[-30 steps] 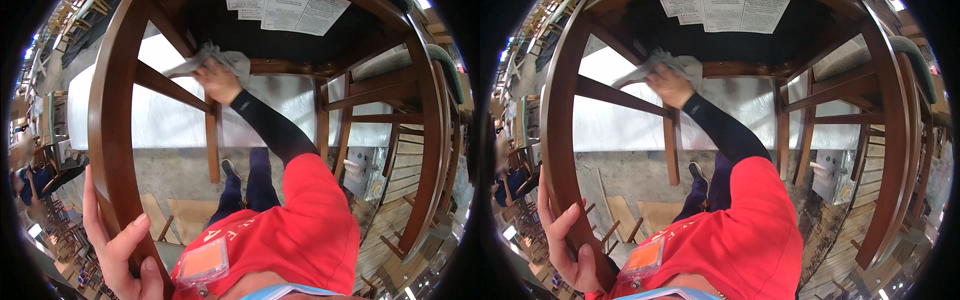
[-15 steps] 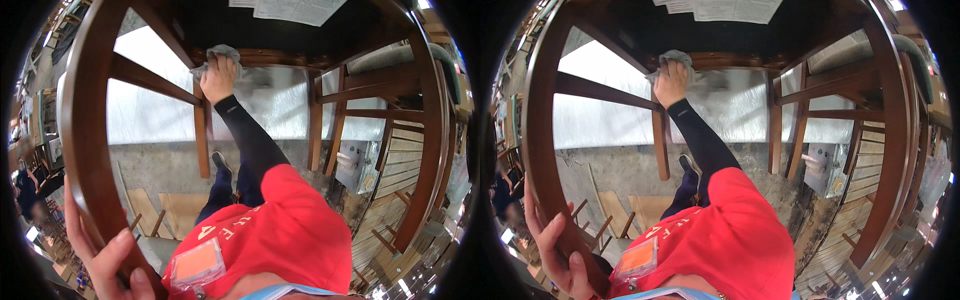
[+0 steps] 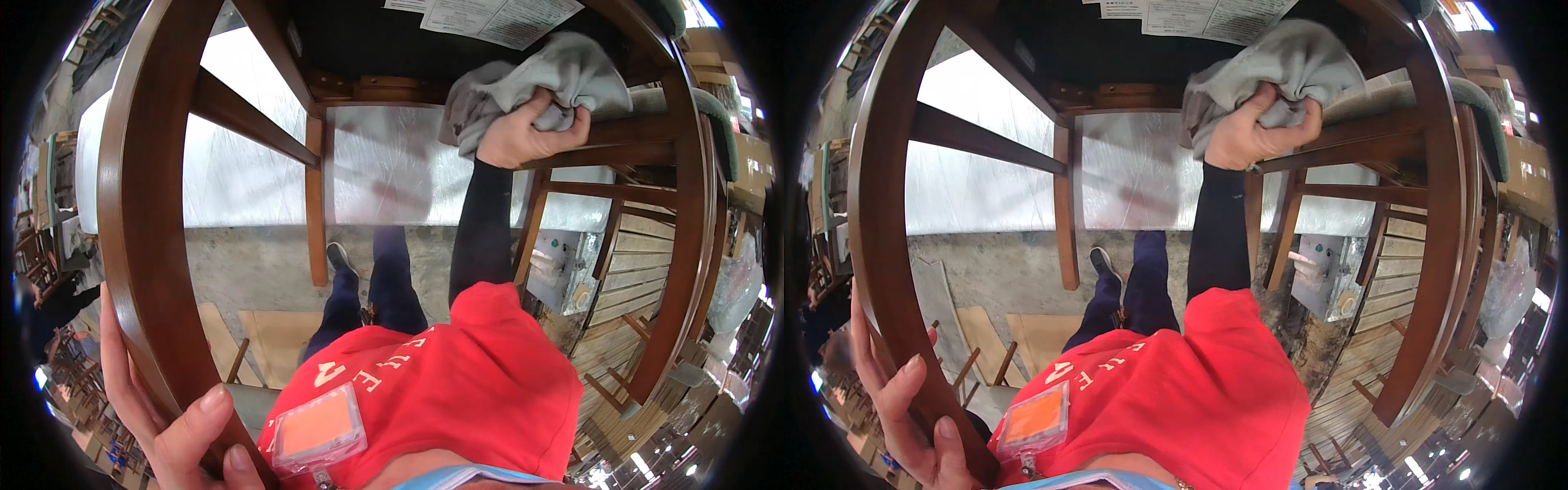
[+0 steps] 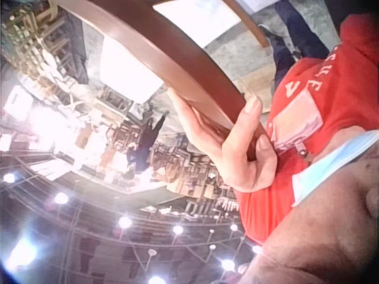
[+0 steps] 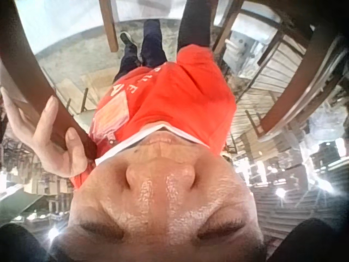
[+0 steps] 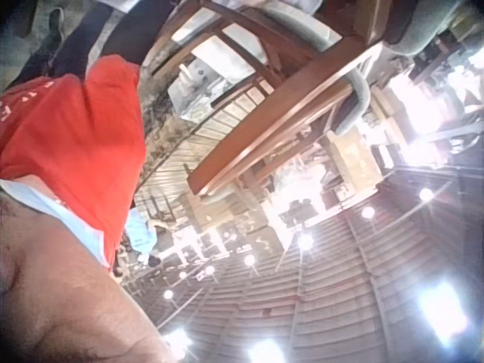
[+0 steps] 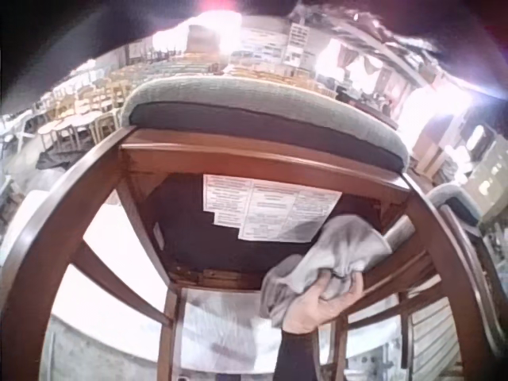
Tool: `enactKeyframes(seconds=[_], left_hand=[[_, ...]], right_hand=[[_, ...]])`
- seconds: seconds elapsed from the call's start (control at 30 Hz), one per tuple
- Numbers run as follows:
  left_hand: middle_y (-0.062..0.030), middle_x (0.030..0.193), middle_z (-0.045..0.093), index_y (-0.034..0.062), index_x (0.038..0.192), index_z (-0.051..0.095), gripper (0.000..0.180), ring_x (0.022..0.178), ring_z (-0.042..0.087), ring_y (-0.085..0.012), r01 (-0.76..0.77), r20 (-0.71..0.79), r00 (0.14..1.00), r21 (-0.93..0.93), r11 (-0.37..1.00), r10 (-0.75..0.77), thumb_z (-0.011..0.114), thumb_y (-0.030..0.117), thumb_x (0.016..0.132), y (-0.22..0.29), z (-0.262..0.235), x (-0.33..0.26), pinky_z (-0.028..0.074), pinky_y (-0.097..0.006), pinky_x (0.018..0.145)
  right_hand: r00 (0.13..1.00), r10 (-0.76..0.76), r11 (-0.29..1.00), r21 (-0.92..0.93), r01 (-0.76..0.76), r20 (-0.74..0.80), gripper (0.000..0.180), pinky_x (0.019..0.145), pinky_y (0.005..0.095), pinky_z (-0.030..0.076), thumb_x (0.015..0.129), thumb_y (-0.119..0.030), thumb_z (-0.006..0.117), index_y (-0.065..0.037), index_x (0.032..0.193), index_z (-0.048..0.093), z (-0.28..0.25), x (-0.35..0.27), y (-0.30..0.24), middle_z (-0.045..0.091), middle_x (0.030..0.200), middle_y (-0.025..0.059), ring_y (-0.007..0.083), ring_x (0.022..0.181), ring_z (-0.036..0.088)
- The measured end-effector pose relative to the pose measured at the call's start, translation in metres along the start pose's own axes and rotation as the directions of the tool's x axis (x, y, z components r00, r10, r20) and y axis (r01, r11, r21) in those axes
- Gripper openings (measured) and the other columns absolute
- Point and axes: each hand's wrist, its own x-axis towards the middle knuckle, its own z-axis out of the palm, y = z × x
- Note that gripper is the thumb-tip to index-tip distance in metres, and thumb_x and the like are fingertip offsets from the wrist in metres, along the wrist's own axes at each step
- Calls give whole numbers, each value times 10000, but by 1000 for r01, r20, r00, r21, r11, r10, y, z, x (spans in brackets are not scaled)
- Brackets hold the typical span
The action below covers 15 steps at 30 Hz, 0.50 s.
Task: The person repeatedly lifts wooden chairs with upholstered seats, wipes the underside and legs with a cloth, and sets them down. The person handles multiple chairs one at a time, rotating them to access different surfaces.
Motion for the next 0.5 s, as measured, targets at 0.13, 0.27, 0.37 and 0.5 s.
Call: enactKeyframes(seconds=[0.13, 0.27, 0.37, 0.5], left_hand=[[-409, 1584, 111, 41, 1216, 673, 434, 1477, 203, -547, -414, 46, 908, -63, 908, 417, 512, 95, 816, -34, -8, 6, 245, -575, 1166], [-450, 1568, 93, -34, 1158, 724, 469, 1473, 168, -594, -552, 42, 822, -188, 813, 568, 538, -43, 728, -52, -10, 14, 180, -598, 1196], [-420, 1584, 97, -4, 1193, 690, 439, 1471, 202, -569, -489, 52, 867, -104, 866, 495, 546, 31, 779, -44, -10, 15, 232, -576, 1175], [-323, 1618, 146, 176, 1265, 600, 348, 1462, 321, -461, -18, 7, 1000, -47, 999, 18, 494, 273, 947, 0, 0, 7, 411, -514, 1094]], right_hand=[[693, -248, 856, -182, 483, 677, 878, 1146, 630, 231, 824, -471, 775, 38, 1424, 386, 14, -84, 74, 477, 1358, 289, 459, 1382, 341], [722, -202, 947, -57, 317, 661, 787, 1117, 641, 256, 797, -433, 771, 30, 1365, 483, 17, -109, 79, 441, 1381, 316, 485, 1324, 382], [769, -447, 840, -81, 537, 457, 673, 1022, 632, 335, 776, -432, 740, 70, 1201, 596, 48, -153, 59, 519, 1316, 271, 451, 1199, 473], [641, -339, 937, 185, 297, 689, 474, 931, 553, 456, 814, -371, 709, 67, 996, 700, 73, -174, -9, 642, 1191, 274, 450, 1166, 583]])
